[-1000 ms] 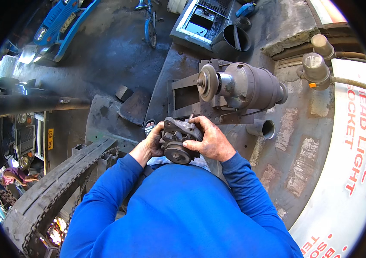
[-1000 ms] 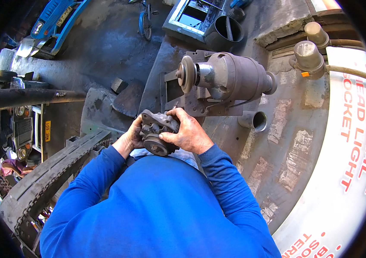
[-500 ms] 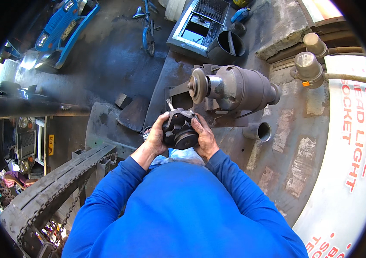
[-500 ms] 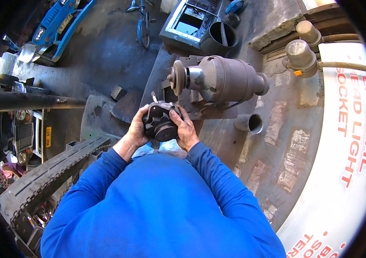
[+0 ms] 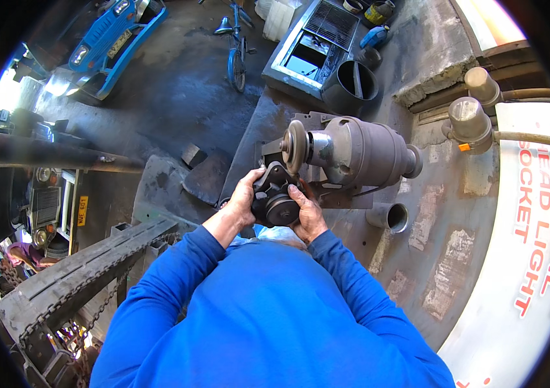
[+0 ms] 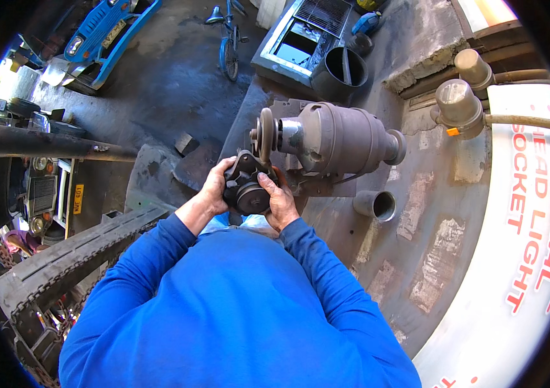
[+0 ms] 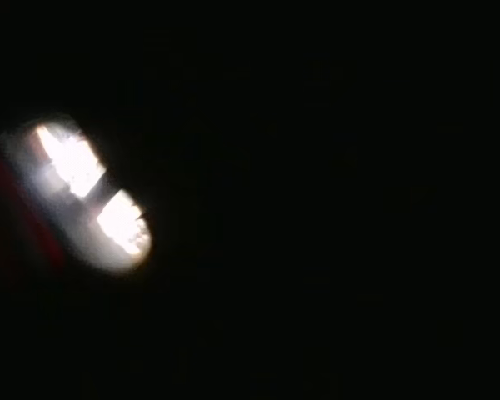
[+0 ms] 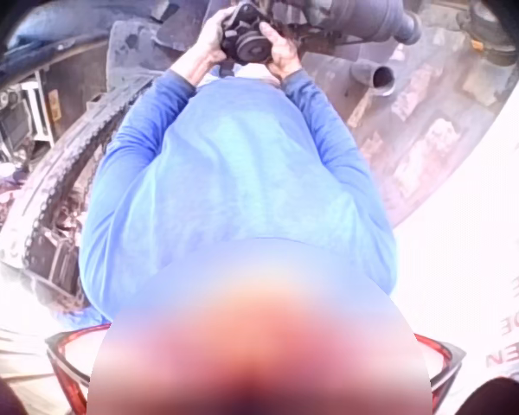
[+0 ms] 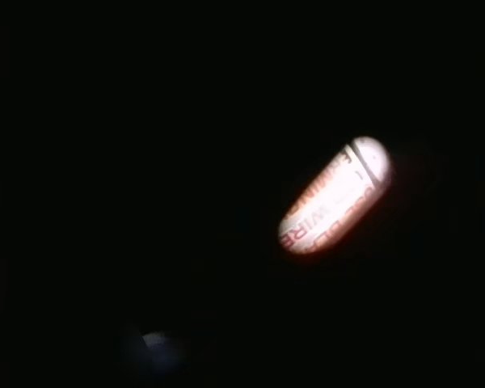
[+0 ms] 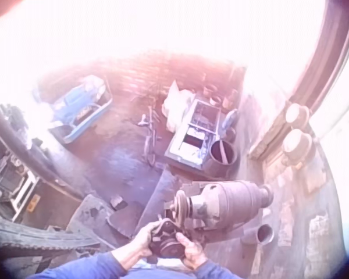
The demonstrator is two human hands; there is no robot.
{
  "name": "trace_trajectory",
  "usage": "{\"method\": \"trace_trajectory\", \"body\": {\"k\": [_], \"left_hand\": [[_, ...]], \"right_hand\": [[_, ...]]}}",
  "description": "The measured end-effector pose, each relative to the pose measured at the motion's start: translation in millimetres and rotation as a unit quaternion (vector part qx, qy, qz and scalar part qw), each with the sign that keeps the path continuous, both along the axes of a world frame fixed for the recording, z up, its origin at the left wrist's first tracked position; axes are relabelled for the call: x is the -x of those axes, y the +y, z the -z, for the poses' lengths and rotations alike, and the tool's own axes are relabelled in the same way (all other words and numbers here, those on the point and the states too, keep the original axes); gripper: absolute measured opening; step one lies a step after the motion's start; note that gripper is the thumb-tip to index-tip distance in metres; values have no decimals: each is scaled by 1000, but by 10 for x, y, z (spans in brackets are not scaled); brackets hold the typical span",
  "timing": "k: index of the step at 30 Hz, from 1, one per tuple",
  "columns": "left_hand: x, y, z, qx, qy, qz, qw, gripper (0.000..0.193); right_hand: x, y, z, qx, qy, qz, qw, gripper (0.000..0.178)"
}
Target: The person handles a metal mechanical housing, moves to a bench grinder to grind its edges, then returns to the workbench to wipe the part with a cloth. The person also retrieves a small metal ring and uses pliers to manipulate it before placing it on the workbench.
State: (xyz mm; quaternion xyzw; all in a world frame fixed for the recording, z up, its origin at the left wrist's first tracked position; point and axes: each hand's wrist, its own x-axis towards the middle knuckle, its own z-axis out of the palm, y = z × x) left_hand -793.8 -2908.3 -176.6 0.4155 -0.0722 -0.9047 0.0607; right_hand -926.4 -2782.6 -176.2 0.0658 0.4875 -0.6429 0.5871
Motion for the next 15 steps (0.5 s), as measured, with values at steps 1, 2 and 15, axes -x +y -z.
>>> {"method": "trace_trajectory", "body": {"k": [1, 2, 15], "left_hand": [[14, 3, 10, 6, 2, 1, 1000, 55], [28, 16, 21, 1, -8, 2, 1000, 56], [44, 55, 167, -47, -11, 6, 999, 58]], "right_hand": [[19, 0, -20, -8, 3, -1, 1000, 60], [36, 5, -36, -26, 1, -8, 1000, 61], [143, -9, 22, -52, -6, -6, 999, 56]]}}
